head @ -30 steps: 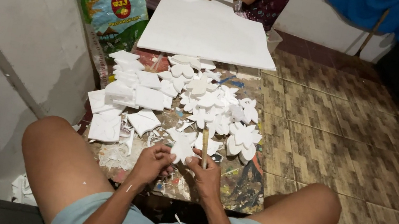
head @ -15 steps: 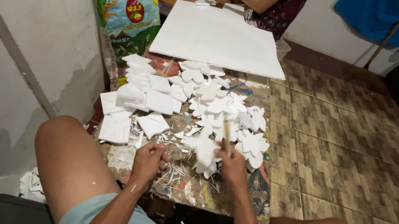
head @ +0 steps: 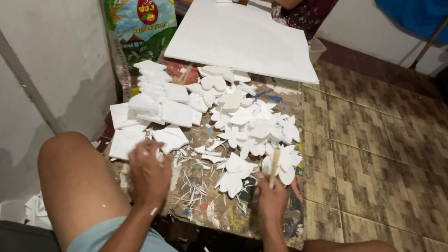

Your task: Using a small wooden stick to remove waste material and refine the edges of pre-cut foam butterfly shapes.

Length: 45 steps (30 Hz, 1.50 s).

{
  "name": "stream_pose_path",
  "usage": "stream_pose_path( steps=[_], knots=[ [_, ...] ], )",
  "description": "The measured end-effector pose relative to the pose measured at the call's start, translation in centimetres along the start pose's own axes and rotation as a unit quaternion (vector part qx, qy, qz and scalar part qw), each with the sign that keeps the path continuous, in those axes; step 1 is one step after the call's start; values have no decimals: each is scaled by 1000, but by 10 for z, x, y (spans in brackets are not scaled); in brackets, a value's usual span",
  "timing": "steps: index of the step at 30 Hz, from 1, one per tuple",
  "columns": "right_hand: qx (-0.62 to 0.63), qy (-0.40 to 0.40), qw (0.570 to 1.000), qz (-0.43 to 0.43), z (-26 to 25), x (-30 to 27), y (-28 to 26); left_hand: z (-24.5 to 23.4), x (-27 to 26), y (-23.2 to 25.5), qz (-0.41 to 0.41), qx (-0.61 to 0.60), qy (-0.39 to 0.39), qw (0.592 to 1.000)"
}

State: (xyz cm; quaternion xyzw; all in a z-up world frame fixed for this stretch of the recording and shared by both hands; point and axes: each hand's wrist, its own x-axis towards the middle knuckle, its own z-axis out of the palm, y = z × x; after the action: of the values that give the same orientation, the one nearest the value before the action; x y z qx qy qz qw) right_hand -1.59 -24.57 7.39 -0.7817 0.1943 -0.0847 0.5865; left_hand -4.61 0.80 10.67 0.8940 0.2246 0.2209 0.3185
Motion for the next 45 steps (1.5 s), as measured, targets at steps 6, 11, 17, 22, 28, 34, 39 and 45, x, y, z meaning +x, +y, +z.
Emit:
stream_pose_path(
  steps=[6,11,17,22,28,34,39,45],
  knots=[
    [-99,-30,994,-31,13,3,15,63,13,-59,-38,53,25,998],
    [-248,-86,965,-8,21,-16,-14,68,13,-59,-55,123,-48,990],
    [-301,-141,943,23,22,-22,-22,51,-1,-38,-46,156,-124,979],
    [-298,-146,943,27,25,-17,-12,37,-14,-17,2,155,-174,973],
    [-281,-137,950,-17,33,-4,9,81,-14,-47,110,114,-191,969],
    [-283,-128,950,-33,34,-5,8,75,-21,-38,183,-48,-169,967],
    [-231,-114,966,-28,32,-1,15,65,-21,-29,208,-84,-118,967],
    [-143,-134,980,-20,35,2,21,48,-23,-16,194,-97,-89,972]
  ],
)
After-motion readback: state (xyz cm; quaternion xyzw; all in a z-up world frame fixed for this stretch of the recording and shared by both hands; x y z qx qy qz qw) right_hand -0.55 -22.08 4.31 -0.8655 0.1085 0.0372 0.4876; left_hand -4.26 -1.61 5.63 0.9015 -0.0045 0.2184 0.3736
